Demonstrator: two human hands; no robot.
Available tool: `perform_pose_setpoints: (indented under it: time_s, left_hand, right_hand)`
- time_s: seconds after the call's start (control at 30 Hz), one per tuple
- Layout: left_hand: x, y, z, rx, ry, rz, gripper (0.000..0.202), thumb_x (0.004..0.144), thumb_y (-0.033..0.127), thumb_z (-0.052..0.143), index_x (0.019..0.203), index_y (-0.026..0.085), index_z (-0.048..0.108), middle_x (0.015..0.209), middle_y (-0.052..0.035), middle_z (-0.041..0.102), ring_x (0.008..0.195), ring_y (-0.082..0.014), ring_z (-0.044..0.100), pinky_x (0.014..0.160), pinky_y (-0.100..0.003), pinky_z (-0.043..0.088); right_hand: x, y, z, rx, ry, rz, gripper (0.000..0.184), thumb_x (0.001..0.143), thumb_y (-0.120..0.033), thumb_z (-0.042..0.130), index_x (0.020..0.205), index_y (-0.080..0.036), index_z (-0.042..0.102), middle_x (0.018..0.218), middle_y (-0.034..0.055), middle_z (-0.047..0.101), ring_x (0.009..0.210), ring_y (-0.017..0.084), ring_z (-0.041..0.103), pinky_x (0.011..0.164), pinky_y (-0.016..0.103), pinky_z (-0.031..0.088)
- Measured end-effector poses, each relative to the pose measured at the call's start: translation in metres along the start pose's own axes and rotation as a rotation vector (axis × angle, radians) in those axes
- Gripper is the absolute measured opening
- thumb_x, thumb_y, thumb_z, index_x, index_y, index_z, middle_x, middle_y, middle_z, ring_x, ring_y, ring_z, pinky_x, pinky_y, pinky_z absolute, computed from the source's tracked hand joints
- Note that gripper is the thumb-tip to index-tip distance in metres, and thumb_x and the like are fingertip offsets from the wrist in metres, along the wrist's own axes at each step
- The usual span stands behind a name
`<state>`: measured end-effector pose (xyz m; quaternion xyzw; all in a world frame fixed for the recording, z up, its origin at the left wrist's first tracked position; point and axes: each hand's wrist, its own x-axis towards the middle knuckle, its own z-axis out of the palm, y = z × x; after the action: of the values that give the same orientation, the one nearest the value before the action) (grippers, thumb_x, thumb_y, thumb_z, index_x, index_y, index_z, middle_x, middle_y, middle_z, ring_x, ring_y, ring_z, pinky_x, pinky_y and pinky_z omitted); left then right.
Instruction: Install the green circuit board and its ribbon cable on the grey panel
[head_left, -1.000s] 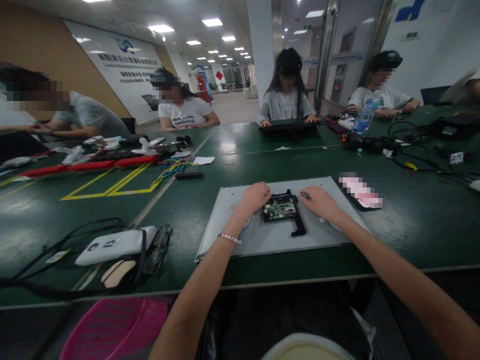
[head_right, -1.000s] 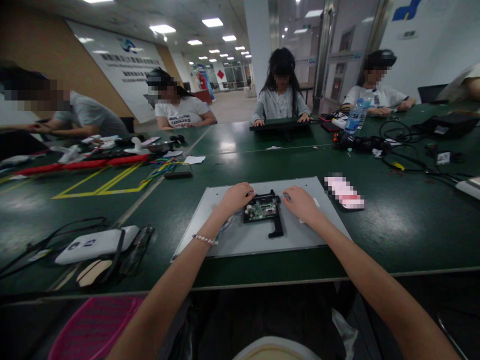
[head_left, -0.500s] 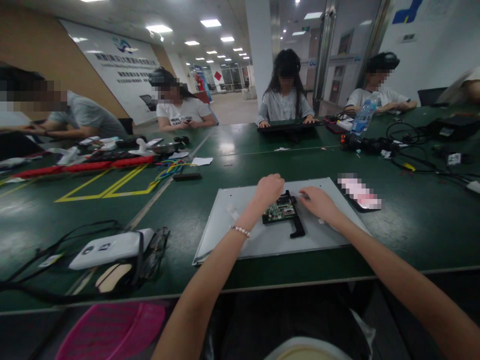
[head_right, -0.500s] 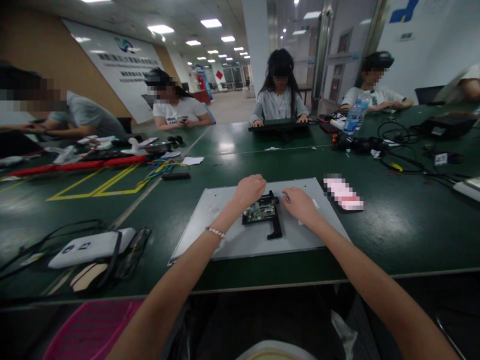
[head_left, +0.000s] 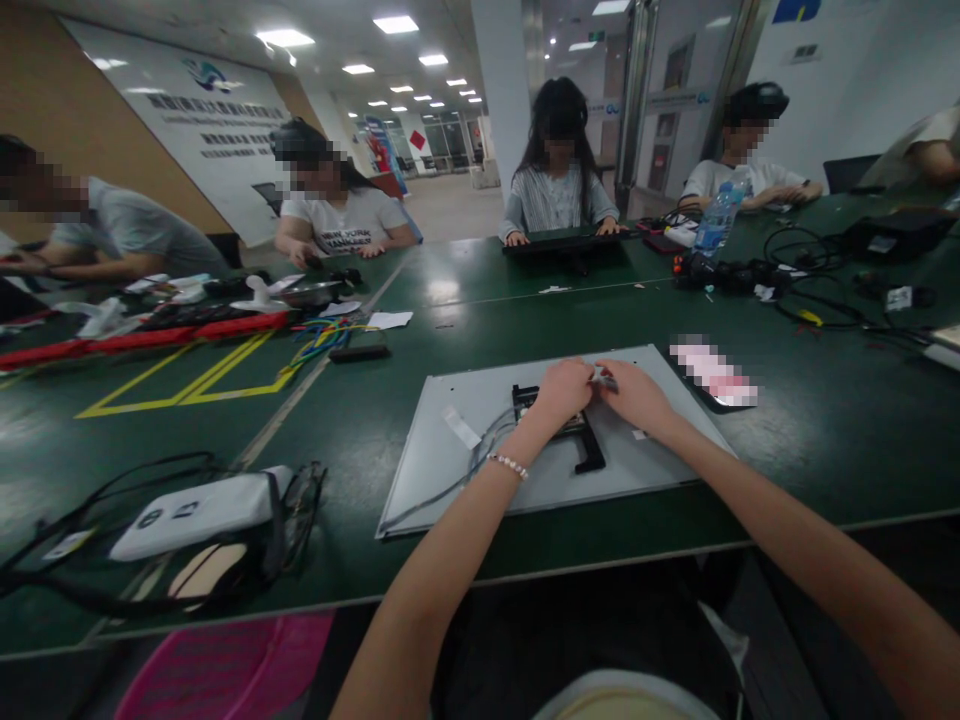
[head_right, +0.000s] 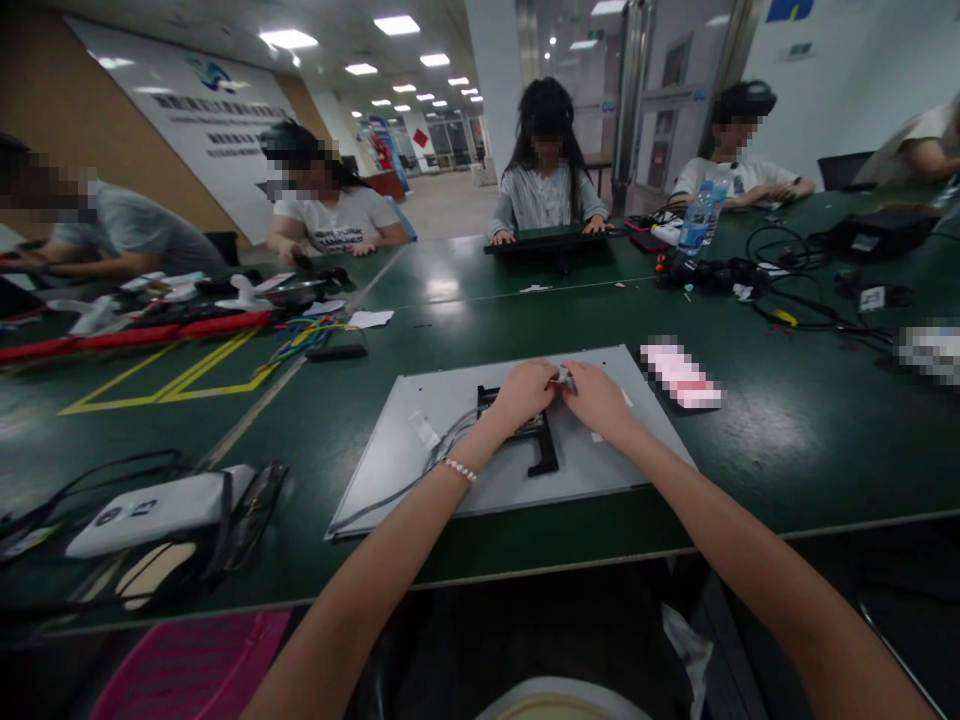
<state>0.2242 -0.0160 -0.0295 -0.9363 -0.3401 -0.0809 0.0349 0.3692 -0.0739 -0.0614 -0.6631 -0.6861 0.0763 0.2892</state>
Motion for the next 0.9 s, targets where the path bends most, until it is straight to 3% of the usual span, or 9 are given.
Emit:
perform_pose_setpoints:
  time_s: [0.27, 0.47, 0.63, 0.9]
  left_hand:
    - [-0.003, -0.004, 0.0, -0.116, 0.006, -0.008, 0.019, 0.083, 0.024, 0.053, 0.096, 0.014, 0.063, 0.097, -0.0104, 0.062, 0.092, -0.0229, 0.058, 0.082, -0.034, 0.047]
    - [-0.016, -0.012, -0.02, -0.142, -0.032, -0.005, 0.035, 0.089, 0.034, 0.049, 0.116, 0.013, 0.056, 0.109, -0.0122, 0.062, 0.104, -0.0243, 0.058, 0.088, -0.033, 0.045]
    - [-0.043, -0.029, -0.036, -0.131, -0.058, -0.101, 0.048, 0.089, 0.039, 0.05, 0.128, 0.012, 0.047, 0.124, -0.0155, 0.056, 0.116, -0.0269, 0.053, 0.096, -0.035, 0.041]
    - [-0.072, -0.058, -0.022, -0.306, -0.093, -0.2, 0.056, 0.092, 0.042, 0.045, 0.138, 0.011, 0.036, 0.141, -0.0165, 0.044, 0.13, -0.0247, 0.042, 0.105, -0.033, 0.035]
  right_hand:
    - [-0.001, -0.001, 0.0, 0.037, 0.004, -0.029, 0.038, 0.085, -0.019, 0.051, 0.123, -0.016, 0.055, 0.11, 0.0111, 0.066, 0.102, 0.023, 0.059, 0.091, 0.033, 0.043]
    - [-0.001, 0.0, -0.001, 0.038, 0.018, -0.015, 0.04, 0.085, -0.02, 0.053, 0.125, -0.014, 0.054, 0.109, 0.0114, 0.067, 0.103, 0.023, 0.06, 0.091, 0.033, 0.044]
    - [-0.001, -0.001, -0.001, 0.029, 0.032, -0.029, 0.039, 0.087, -0.022, 0.051, 0.125, -0.014, 0.054, 0.11, 0.0116, 0.066, 0.104, 0.024, 0.06, 0.093, 0.034, 0.043]
    - [-0.002, 0.002, -0.004, 0.021, 0.013, -0.041, 0.037, 0.084, -0.021, 0.055, 0.121, -0.015, 0.058, 0.111, 0.0103, 0.065, 0.103, 0.022, 0.059, 0.093, 0.034, 0.043]
